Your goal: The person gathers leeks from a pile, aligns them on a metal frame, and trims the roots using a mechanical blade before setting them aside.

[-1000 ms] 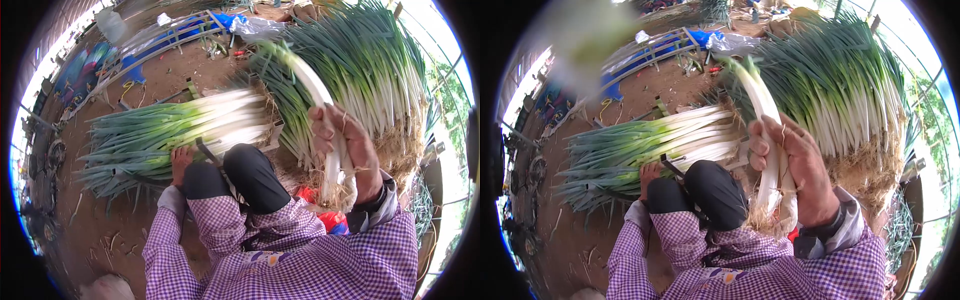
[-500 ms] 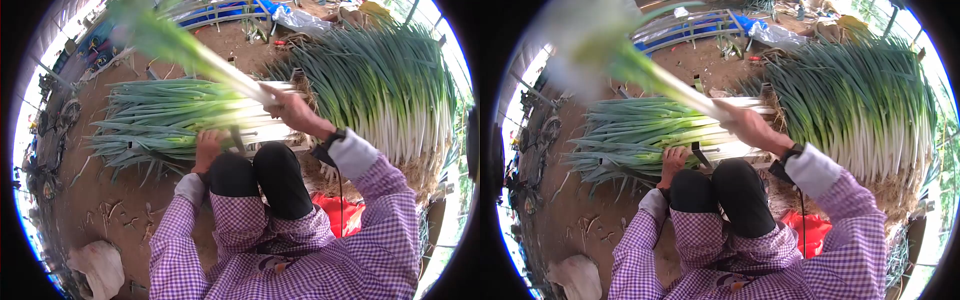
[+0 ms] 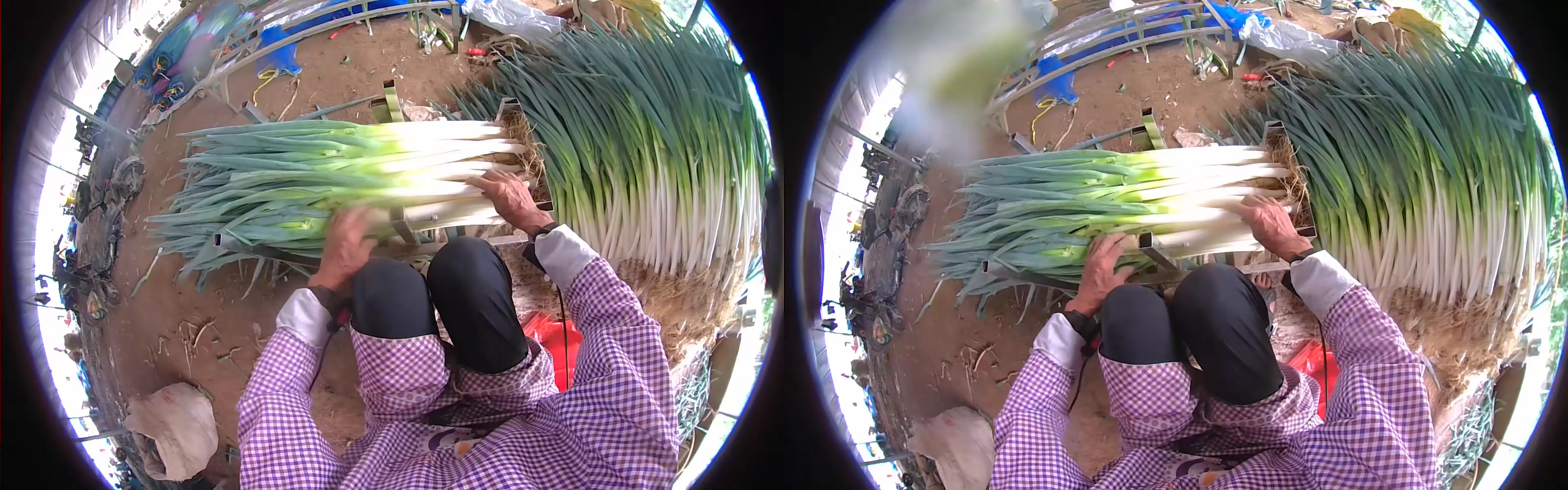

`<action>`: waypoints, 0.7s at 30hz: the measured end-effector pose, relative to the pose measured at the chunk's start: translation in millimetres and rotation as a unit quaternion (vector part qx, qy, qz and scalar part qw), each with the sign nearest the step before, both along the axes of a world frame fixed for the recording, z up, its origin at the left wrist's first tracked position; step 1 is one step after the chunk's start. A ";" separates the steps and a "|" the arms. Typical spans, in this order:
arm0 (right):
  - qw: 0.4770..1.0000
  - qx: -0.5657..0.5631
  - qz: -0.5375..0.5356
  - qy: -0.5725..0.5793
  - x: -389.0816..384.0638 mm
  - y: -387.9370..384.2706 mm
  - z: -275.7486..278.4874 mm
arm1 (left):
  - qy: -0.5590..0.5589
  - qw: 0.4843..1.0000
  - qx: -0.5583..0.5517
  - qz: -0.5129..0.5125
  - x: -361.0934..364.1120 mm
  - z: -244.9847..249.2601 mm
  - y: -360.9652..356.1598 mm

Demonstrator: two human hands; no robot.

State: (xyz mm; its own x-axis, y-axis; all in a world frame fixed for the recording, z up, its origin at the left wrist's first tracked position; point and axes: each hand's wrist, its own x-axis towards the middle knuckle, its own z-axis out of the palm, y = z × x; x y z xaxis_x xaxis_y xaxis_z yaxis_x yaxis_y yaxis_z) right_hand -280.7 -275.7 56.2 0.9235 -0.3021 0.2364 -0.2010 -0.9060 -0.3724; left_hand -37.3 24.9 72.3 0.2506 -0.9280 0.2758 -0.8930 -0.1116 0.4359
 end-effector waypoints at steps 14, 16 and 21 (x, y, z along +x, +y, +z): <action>0.991 0.054 -0.122 0.024 -12.2 -20.0 -46.0 | -0.236 0.969 0.046 0.056 49.6 49.4 -47.4; 0.994 0.060 -0.096 -0.001 -13.4 -24.0 -44.7 | -0.208 0.974 0.074 0.049 49.8 44.0 -41.0; 0.984 0.126 -0.115 -0.049 -11.6 -12.2 -28.2 | -0.241 0.965 0.041 0.094 20.5 30.7 -17.0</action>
State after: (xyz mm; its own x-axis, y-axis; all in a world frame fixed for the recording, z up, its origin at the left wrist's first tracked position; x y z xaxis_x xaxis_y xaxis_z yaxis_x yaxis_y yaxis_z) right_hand -292.2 -287.9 28.0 0.8005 -0.5604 0.2126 -0.3412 -0.7177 -0.6071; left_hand -16.8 7.9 102.9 0.2785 -0.9018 0.3305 -0.9502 -0.3087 -0.0418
